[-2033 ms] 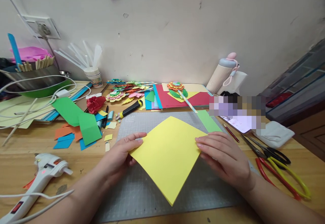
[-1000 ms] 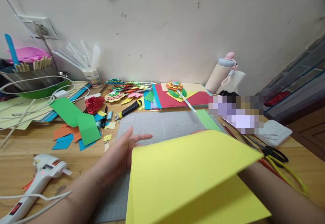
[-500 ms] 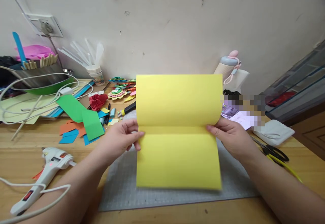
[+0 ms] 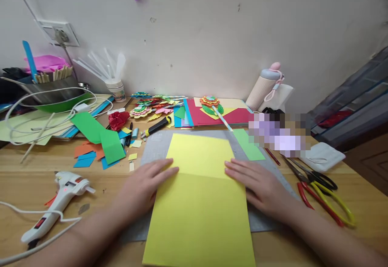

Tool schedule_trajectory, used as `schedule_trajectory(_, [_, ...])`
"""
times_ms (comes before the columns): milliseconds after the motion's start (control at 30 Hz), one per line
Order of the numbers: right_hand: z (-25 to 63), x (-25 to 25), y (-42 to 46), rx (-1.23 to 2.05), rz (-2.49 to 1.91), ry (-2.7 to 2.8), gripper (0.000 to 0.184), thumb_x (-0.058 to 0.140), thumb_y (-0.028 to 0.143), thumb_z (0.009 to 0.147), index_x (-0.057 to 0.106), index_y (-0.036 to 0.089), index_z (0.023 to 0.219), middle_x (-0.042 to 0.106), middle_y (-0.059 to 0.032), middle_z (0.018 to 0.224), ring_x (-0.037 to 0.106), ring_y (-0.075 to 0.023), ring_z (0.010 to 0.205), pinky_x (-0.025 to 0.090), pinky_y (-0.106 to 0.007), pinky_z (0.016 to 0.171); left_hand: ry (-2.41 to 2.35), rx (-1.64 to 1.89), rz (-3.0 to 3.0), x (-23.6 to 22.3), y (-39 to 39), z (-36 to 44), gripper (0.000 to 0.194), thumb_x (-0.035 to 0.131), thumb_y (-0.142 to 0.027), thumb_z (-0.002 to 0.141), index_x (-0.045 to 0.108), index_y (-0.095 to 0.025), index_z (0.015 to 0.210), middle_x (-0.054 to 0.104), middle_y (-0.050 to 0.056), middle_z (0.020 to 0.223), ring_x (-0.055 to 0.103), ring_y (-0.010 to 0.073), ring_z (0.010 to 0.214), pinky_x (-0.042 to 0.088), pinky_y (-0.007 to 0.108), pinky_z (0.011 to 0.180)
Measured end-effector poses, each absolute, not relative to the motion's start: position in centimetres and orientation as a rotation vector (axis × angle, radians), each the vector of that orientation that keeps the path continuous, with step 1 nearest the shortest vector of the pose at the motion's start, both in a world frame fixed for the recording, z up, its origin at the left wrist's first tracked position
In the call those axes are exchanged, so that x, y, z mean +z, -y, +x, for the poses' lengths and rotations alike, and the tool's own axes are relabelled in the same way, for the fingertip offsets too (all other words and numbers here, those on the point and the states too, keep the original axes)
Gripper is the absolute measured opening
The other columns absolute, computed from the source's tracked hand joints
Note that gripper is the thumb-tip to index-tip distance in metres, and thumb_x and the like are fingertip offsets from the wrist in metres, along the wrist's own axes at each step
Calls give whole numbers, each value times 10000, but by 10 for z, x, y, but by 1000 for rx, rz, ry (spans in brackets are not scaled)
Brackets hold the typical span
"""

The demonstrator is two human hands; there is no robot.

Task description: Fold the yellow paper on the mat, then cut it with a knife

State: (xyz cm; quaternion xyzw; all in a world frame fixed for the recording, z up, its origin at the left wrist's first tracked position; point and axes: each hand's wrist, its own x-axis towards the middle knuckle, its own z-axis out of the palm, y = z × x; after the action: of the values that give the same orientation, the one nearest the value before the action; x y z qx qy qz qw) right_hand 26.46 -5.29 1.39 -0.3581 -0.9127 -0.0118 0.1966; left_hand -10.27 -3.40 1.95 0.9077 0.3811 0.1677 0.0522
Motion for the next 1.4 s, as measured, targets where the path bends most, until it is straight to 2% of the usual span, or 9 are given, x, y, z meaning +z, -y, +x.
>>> schedule_trajectory(167, [264,-2,74,89,-1109,2678,485,480,201,927,448,298,1402,517,-57,1406,492,-242,1271,435,-453,1011,-1190,162,2842,17,51,-104,523,507,-176,885,441,-303,1388,565,69,1322,529,266,1145,412,422,952])
schedule_trajectory(300, [262,3,77,150,-1149,2666,474,454,172,923,483,299,1378,603,-65,1310,568,-239,1167,468,-445,939,-1127,130,2823,29,54,-97,498,552,-261,880,458,-307,1366,582,74,1242,527,261,1108,377,394,934])
schedule_trajectory(433, [262,4,69,133,-1211,2628,494,411,149,925,455,282,1398,567,-79,1353,548,-239,1195,434,-474,959,-1190,107,2845,32,53,-89,424,539,-220,878,528,-317,1291,590,65,1173,530,261,1049,353,398,915])
schedule_trajectory(767, [265,1,71,175,-1200,2584,357,430,166,934,612,263,1226,587,-89,1324,548,-232,1189,412,-470,994,-1232,116,2760,31,60,-84,398,584,-275,855,554,-276,1252,600,61,1147,527,254,1015,348,393,904])
schedule_trajectory(1000, [257,1,65,375,-1444,2334,227,485,336,917,691,250,955,650,-87,1181,591,-262,1092,458,-438,913,-1357,266,2519,33,43,-83,180,548,-321,863,674,-262,977,638,36,1049,554,247,996,346,396,883])
schedule_trajectory(1200, [244,-1,48,244,-1660,2225,333,464,363,915,638,212,674,639,-81,1028,595,-261,941,440,-434,792,-1737,332,2409,24,24,-72,494,466,-594,862,667,-179,684,618,79,772,570,288,804,387,449,799])
schedule_trajectory(1267, [240,0,46,180,-1723,2208,329,498,370,886,579,203,614,626,-74,951,580,-258,887,416,-432,761,-1810,362,2426,23,22,-67,464,498,-586,845,648,-155,760,608,98,806,561,317,836,383,484,807])
schedule_trajectory(1333, [236,0,45,122,-1761,2203,322,518,372,864,511,203,590,603,-56,863,561,-244,832,398,-418,740,-1851,404,2456,22,24,-63,394,532,-500,856,631,-135,965,612,138,980,539,348,973,366,504,860])
schedule_trajectory(1400, [233,1,46,70,-1780,2209,301,524,363,855,462,209,604,577,-40,804,543,-232,792,384,-417,741,-1750,415,2548,23,28,-58,303,509,-336,899,579,-177,1148,582,126,1191,499,321,1127,333,482,945])
